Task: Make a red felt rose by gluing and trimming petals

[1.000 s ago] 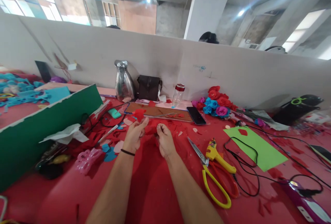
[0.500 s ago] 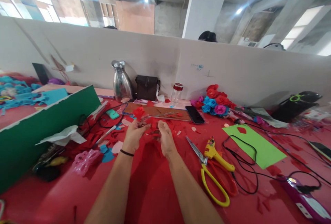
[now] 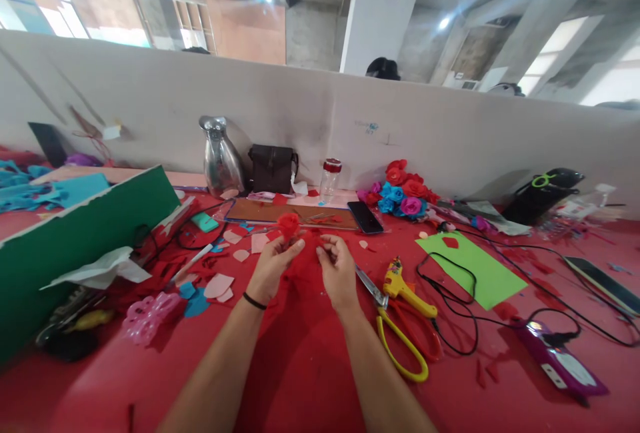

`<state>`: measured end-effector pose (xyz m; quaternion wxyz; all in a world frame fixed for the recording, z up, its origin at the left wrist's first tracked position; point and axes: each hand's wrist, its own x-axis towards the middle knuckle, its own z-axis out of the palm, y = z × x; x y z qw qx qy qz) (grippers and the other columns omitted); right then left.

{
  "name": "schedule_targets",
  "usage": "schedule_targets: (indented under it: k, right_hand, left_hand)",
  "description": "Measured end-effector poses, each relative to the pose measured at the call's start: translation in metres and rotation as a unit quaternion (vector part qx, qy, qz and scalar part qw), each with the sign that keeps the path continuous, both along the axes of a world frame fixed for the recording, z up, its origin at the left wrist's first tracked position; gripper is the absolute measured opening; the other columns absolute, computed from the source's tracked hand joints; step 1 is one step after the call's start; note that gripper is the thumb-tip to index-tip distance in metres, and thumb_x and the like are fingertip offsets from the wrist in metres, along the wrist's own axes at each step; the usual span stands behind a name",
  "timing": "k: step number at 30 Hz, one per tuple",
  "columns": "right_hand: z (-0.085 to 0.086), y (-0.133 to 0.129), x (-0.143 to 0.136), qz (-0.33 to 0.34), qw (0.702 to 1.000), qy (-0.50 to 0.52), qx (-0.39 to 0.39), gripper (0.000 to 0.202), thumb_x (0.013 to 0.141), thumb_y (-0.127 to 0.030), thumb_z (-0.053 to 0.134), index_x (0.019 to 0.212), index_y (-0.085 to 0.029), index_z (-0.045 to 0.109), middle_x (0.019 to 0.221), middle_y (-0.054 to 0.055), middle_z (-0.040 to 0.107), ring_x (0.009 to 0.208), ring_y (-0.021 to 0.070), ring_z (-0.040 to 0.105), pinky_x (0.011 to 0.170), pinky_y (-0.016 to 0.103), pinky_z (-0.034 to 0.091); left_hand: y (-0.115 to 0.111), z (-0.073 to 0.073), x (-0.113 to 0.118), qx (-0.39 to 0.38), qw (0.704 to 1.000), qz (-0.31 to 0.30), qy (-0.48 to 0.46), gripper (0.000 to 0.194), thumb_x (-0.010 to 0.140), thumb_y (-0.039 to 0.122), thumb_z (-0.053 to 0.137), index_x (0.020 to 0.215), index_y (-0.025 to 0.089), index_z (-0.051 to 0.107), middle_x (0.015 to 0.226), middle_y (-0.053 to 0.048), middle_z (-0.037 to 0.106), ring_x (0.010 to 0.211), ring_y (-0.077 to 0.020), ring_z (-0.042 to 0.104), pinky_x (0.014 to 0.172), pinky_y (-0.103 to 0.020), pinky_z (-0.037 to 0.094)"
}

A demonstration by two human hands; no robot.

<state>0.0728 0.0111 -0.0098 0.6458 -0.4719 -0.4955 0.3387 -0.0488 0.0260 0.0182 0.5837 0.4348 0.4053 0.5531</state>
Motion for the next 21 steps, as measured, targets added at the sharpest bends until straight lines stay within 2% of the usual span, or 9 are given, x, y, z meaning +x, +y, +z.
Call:
schedule_targets:
  k: [6,8,10,11,12,14,16,18,21]
  right_hand:
    - [0.006,-0.02,0.018,-0.01,0.997,-0.08,-0.01,0.021,0.081,-0.032,0.056,0.099,-0.02,0.055,0.081,0.004,0.067,0.072,0.0177,0.063,0.068,0.029,0.049]
    - [0.007,-0.031,0.038,-0.025,0.992,-0.119,-0.017,0.021,0.083,-0.034,0.054,0.1,-0.02,0.056,0.084,0.005,0.068,0.072,0.0183,0.064,0.071,0.031,0.05]
    - [0.009,-0.043,0.066,-0.084,0.975,-0.204,-0.037,0.021,0.085,-0.033,0.049,0.1,-0.02,0.057,0.089,0.007,0.069,0.076,0.02,0.065,0.073,0.033,0.049]
    - [0.009,-0.049,0.082,-0.118,0.953,-0.271,-0.062,0.022,0.086,-0.03,0.047,0.101,-0.018,0.058,0.091,0.009,0.069,0.08,0.0214,0.064,0.076,0.034,0.049]
    - [0.009,-0.055,0.098,-0.147,0.92,-0.352,-0.093,0.023,0.084,-0.024,0.046,0.101,-0.017,0.06,0.092,0.01,0.068,0.084,0.0232,0.063,0.079,0.036,0.047]
    - [0.008,-0.064,0.128,-0.156,0.826,-0.521,-0.151,0.032,0.076,-0.014,0.05,0.106,-0.015,0.061,0.104,0.014,0.066,0.099,0.0282,0.058,0.089,0.041,0.041]
    - [0.006,-0.069,0.149,-0.146,0.747,-0.613,-0.212,0.038,0.073,-0.013,0.053,0.11,-0.012,0.061,0.105,0.016,0.064,0.101,0.0303,0.056,0.09,0.04,0.039]
    - [0.003,-0.069,0.161,-0.104,0.705,-0.657,-0.247,0.041,0.072,-0.011,0.051,0.113,-0.01,0.059,0.106,0.017,0.063,0.099,0.0282,0.058,0.087,0.035,0.04]
    - [0.001,-0.063,0.167,-0.057,0.69,-0.674,-0.258,0.041,0.071,-0.009,0.052,0.112,-0.009,0.058,0.107,0.017,0.061,0.094,0.024,0.059,0.083,0.03,0.041]
  left_hand:
    - [-0.003,-0.004,0.011,-0.009,1.0,0.003,0.005,0.028,0.049,0.033,0.081,0.062,0.014,0.066,0.051,0.005,0.052,0.042,-0.004,0.031,0.041,-0.022,0.018]
    - [-0.004,-0.005,0.013,-0.013,1.0,-0.007,0.002,0.028,0.049,0.033,0.081,0.062,0.013,0.066,0.049,0.005,0.05,0.041,-0.0039,0.029,0.041,-0.022,0.016]
    - [-0.005,-0.005,0.014,-0.023,1.0,-0.011,-0.003,0.029,0.049,0.034,0.08,0.062,0.013,0.066,0.045,0.006,0.047,0.039,-0.0033,0.026,0.04,-0.022,0.014]
    - [-0.005,-0.005,0.014,-0.029,1.0,-0.012,-0.006,0.029,0.049,0.034,0.08,0.062,0.013,0.066,0.044,0.006,0.045,0.039,-0.003,0.025,0.04,-0.022,0.013]
    - [-0.006,-0.005,0.014,-0.032,0.999,-0.013,-0.008,0.028,0.05,0.033,0.08,0.062,0.012,0.065,0.044,0.007,0.044,0.038,-0.0027,0.024,0.04,-0.022,0.012]
    - [-0.006,-0.005,0.014,-0.037,0.999,-0.017,-0.011,0.027,0.051,0.032,0.079,0.061,0.012,0.065,0.042,0.008,0.041,0.037,-0.0023,0.023,0.039,-0.022,0.011]
    - [-0.006,-0.007,0.014,-0.048,0.998,-0.037,-0.007,0.026,0.05,0.03,0.08,0.06,0.012,0.063,0.043,0.007,0.041,0.037,-0.0019,0.023,0.039,-0.022,0.011]
    - [-0.006,-0.009,0.015,-0.071,0.995,-0.073,0.01,0.027,0.048,0.028,0.081,0.059,0.013,0.061,0.044,0.007,0.043,0.037,-0.0016,0.024,0.039,-0.021,0.01]
    - [-0.008,-0.011,0.016,-0.093,0.986,-0.131,0.046,0.026,0.048,0.026,0.081,0.062,0.014,0.061,0.046,0.006,0.049,0.035,-0.0013,0.026,0.039,-0.021,0.01]
